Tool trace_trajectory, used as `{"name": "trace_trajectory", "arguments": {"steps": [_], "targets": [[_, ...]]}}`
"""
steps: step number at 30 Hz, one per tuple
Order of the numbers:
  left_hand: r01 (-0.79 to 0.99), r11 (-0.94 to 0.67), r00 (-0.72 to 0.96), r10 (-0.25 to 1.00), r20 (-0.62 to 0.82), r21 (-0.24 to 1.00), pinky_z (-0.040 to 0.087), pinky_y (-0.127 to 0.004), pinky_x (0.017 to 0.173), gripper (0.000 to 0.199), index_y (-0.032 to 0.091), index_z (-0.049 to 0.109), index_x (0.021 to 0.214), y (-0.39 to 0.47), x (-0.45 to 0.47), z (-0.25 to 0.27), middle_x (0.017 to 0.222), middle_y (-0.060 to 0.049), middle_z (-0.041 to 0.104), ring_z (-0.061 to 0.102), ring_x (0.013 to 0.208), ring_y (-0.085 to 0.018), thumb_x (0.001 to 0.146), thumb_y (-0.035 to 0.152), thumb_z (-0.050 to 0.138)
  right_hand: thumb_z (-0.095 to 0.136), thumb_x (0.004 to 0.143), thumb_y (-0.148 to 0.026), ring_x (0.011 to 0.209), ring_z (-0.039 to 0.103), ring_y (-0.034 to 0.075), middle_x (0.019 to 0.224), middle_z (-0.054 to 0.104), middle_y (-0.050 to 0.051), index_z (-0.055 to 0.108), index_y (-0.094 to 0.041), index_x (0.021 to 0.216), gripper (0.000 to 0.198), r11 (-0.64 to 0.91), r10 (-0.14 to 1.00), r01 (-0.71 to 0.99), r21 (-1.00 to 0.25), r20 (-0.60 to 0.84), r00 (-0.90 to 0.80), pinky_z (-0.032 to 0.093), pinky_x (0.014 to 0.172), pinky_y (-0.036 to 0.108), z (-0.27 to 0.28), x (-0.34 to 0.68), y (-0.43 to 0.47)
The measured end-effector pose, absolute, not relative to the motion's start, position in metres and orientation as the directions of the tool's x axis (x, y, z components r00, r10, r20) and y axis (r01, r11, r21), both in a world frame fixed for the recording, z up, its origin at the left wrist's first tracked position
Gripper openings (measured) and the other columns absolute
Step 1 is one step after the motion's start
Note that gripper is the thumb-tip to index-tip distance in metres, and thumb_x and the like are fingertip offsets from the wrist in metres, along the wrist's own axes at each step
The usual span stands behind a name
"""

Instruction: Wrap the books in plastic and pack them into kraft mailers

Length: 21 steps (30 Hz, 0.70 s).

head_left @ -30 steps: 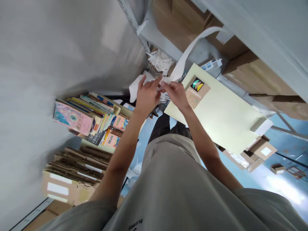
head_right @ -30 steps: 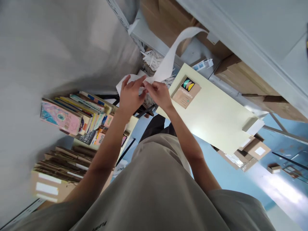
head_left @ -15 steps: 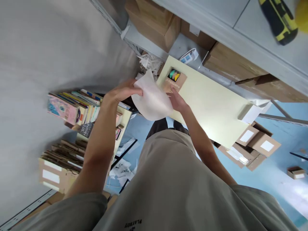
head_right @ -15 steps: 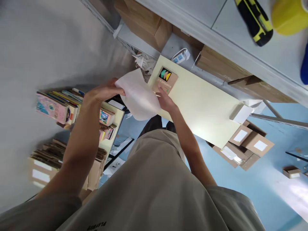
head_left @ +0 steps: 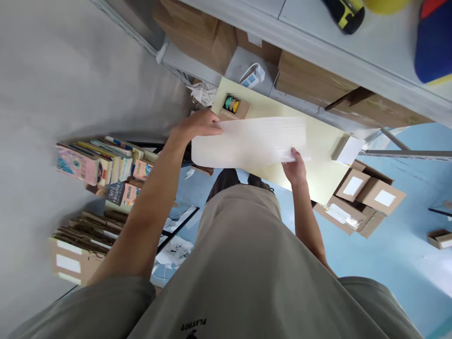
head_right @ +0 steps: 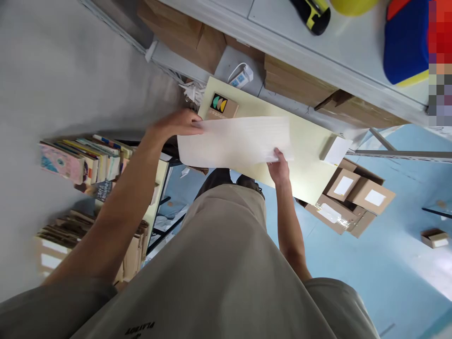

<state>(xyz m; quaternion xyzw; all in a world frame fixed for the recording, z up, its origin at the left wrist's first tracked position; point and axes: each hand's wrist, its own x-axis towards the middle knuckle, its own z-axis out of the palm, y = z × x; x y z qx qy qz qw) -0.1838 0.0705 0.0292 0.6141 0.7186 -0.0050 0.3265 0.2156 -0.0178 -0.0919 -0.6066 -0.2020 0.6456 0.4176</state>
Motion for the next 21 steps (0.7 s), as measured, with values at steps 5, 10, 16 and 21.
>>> {"name": "trace_trajectory", "arguments": {"steps": [5,10,16,21], "targets": [[0.885,0.157,0.045,0.909,-0.415,0.439,0.062,-0.05,0.118,0.025,0.022,0.087,0.114,0.096,-0.143,-0.023,0.115,-0.008,0.088,0.08,0.128,-0.035,0.092,0.033,0.082,0.091,0.075,-0.06,0.099,0.079,0.025,0.094,0.079,0.004,0.068,-0.03,0.088,0.04,-0.577,0.748,-0.213,-0.788,-0.615,0.248,0.071,0.092,0.04,-0.109,0.276,-0.067],[0.908,0.119,0.063,0.91,-0.409,0.403,0.051,-0.048,0.134,0.031,0.017,0.086,0.124,0.124,-0.09,-0.076,0.128,-0.013,0.089,0.076,0.135,-0.026,0.096,0.015,0.074,0.09,0.079,-0.055,0.08,0.072,0.02,0.079,0.075,0.001,0.07,-0.026,0.081,0.035,-0.61,0.729,-0.039,-0.792,-0.58,0.364,0.064,0.082,0.036,-0.126,0.313,-0.082],[0.884,0.088,0.064,0.95,-0.305,0.459,0.034,-0.066,0.15,0.076,0.017,0.061,0.176,0.069,-0.064,-0.091,0.187,-0.023,0.055,0.044,0.18,-0.044,0.101,0.023,0.074,0.081,0.09,-0.039,0.082,0.077,0.022,0.082,0.08,0.003,0.073,-0.024,0.084,0.018,-0.664,0.684,0.076,-0.744,-0.564,0.463,0.065,0.089,0.037,-0.146,0.342,-0.074],[0.902,0.304,-0.131,0.87,-0.475,0.306,0.029,-0.071,0.15,0.099,0.01,0.038,0.191,-0.006,-0.103,-0.104,0.202,-0.03,0.026,0.02,0.19,-0.051,0.107,0.047,0.075,0.075,0.099,-0.034,0.087,0.078,0.025,0.091,0.086,0.011,0.066,-0.027,0.081,0.022,-0.705,0.706,0.404,-0.583,-0.516,0.486,0.064,0.093,0.038,-0.156,0.363,-0.066]]}}
